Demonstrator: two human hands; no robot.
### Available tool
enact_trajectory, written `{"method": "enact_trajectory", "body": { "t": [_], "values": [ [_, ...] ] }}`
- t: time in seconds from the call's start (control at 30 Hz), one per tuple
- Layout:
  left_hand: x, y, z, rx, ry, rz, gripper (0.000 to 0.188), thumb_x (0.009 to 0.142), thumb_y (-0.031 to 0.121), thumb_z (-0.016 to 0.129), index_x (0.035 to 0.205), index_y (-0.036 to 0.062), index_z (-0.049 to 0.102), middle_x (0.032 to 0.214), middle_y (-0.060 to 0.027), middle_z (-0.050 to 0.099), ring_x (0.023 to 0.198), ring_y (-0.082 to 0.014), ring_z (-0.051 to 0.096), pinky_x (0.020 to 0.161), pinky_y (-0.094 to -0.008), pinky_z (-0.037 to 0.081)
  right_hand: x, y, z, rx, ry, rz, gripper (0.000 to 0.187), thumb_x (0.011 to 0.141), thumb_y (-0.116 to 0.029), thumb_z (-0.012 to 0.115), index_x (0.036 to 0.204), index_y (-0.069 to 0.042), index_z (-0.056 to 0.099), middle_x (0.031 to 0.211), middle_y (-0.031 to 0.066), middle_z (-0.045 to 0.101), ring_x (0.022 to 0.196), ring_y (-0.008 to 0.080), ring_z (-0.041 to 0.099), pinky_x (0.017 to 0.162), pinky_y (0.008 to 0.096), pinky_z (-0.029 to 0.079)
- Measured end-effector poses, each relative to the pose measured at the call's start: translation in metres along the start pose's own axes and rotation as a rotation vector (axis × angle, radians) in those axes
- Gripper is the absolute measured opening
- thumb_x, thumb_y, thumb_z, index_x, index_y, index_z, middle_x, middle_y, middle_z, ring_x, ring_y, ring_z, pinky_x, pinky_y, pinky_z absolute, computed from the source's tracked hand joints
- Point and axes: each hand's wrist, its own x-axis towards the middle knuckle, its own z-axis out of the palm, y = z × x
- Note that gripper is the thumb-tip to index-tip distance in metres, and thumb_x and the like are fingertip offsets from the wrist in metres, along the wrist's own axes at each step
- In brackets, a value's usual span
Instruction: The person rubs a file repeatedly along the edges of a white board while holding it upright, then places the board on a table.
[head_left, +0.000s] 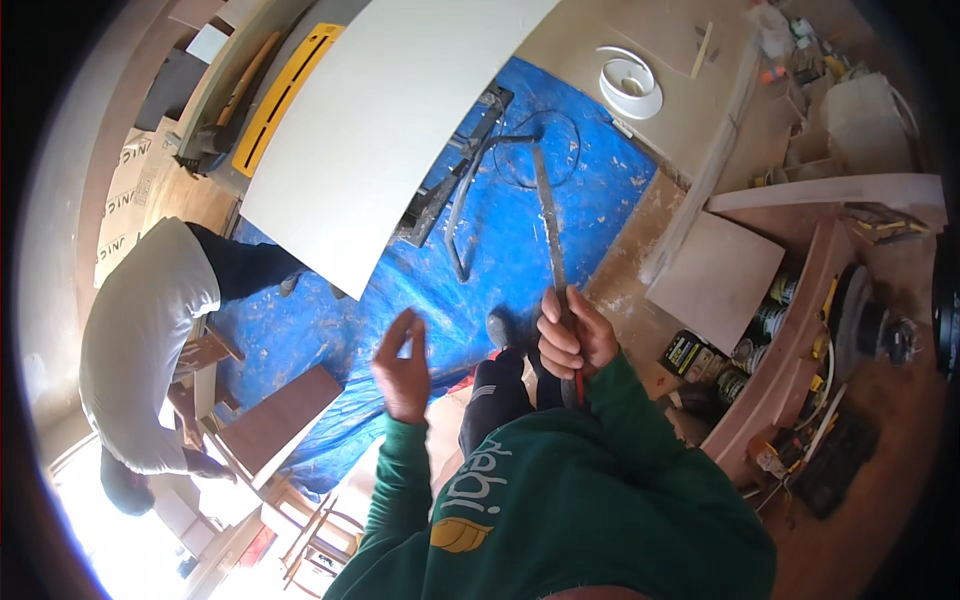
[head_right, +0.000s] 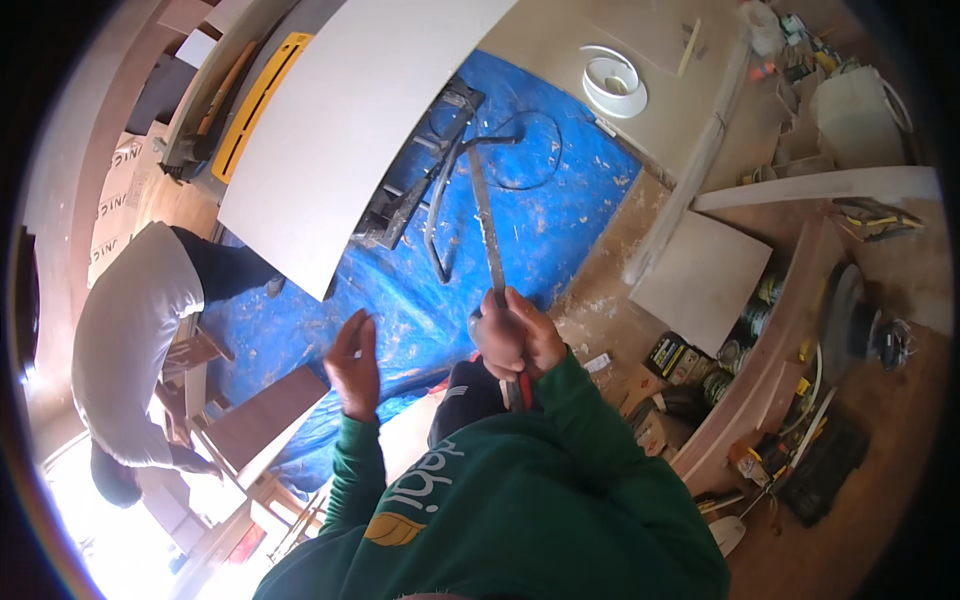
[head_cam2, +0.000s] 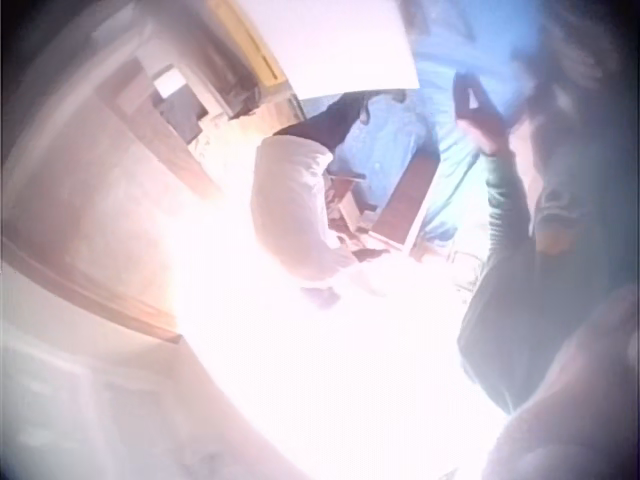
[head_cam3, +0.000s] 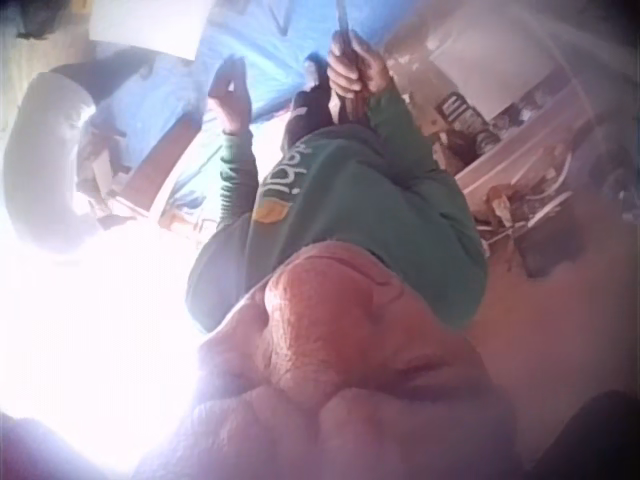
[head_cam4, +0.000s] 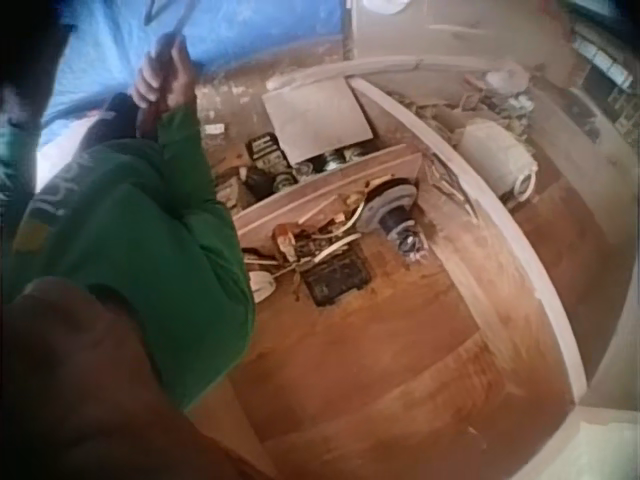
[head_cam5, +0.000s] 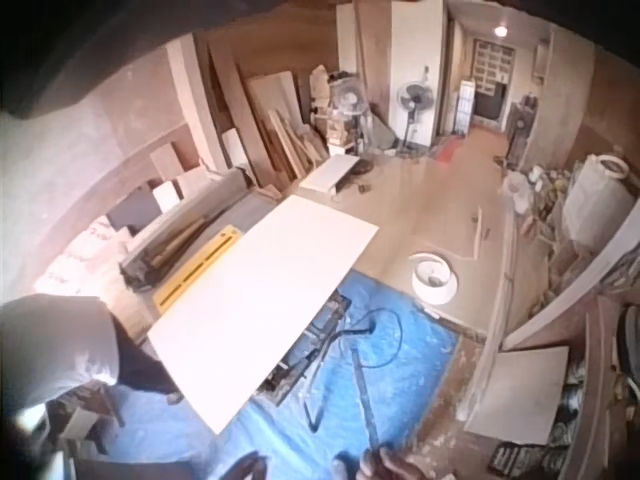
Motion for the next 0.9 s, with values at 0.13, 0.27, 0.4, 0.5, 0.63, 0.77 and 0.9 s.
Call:
{"method": "enact_trajectory", "body": {
  "t": [0.13,0.27,0.4,0.5,0.63,0.77,0.9],
  "values": [
    [0.019,0.108,0.057,-0.849,-0.305,0.127,0.052,0.096,0.014,0.059,0.140,-0.0021,0.037,0.094,-0.0138,0.069,0.088,-0.0183,0.065,0.079,-0.0299,0.051,0.000,0.021,0.014,-0.002,0.037,0.110,0.042,0.104,-0.048,0.030,0.093,-0.012,0.049,0.058,-0.0016,0.041,0.037,0.0090,0.037,0.033,0.0259,0.034],
    [0.039,0.145,0.097,-0.747,-0.380,0.092,0.020,0.098,0.016,0.054,0.105,-0.0025,0.051,0.060,-0.0059,0.057,0.049,-0.0121,0.053,0.044,-0.0286,0.039,-0.011,0.035,0.014,0.138,0.038,0.071,0.044,0.102,-0.053,0.032,0.088,-0.015,0.049,0.053,-0.0024,0.038,0.033,0.0094,0.035,0.031,0.0268,0.034],
    [0.056,0.171,0.122,-0.676,-0.262,0.053,0.043,0.103,0.038,0.042,0.075,0.0051,0.050,0.045,-0.0059,0.046,0.042,-0.0145,0.050,0.043,-0.0284,0.039,-0.057,0.043,0.029,-0.003,0.258,0.065,0.044,0.101,-0.054,0.031,0.084,-0.016,0.045,0.051,-0.0031,0.036,0.032,0.0096,0.035,0.032,0.0275,0.034],
    [0.144,0.155,0.144,-1.297,-0.195,0.051,0.048,0.105,0.041,0.034,0.075,0.0057,0.048,0.052,-0.0061,0.040,0.050,-0.0193,0.047,0.057,-0.0342,0.045,-0.092,0.071,0.031,0.186,0.040,0.035,0.045,0.102,-0.054,0.029,0.083,-0.016,0.043,0.051,-0.0032,0.036,0.031,0.0098,0.035,0.032,0.0278,0.034],
    [0.126,0.169,0.165,-1.152,-0.269,-0.115,0.039,0.100,0.036,0.050,0.124,0.0057,0.047,0.082,-0.0059,0.055,0.068,-0.0188,0.057,0.063,-0.0358,0.051,-0.089,0.033,0.011,0.338,-0.094,-0.133,0.044,0.103,-0.051,0.028,0.082,-0.015,0.043,0.051,-0.0025,0.039,0.032,0.0105,0.037,0.031,0.0287,0.035],
    [0.009,0.207,0.169,-0.659,-0.681,0.093,0.071,0.094,0.018,0.061,0.151,0.0082,0.019,0.092,-0.0098,0.061,0.064,-0.0190,0.060,0.054,-0.0348,0.052,-0.075,0.002,-0.020,0.403,-0.180,-0.122,0.043,0.104,-0.048,0.027,0.082,-0.014,0.043,0.052,-0.0029,0.040,0.031,0.0104,0.039,0.028,0.0278,0.034],
    [0.055,0.159,0.211,-0.353,-0.085,0.217,0.066,0.093,0.011,0.060,0.148,0.0078,0.024,0.083,-0.0104,0.064,0.055,-0.0171,0.060,0.050,-0.0335,0.050,-0.077,-0.012,-0.019,0.604,-0.157,0.047,0.043,0.104,-0.048,0.028,0.088,-0.013,0.048,0.052,-0.0028,0.041,0.031,0.0107,0.038,0.028,0.0275,0.035]
  ]
}}
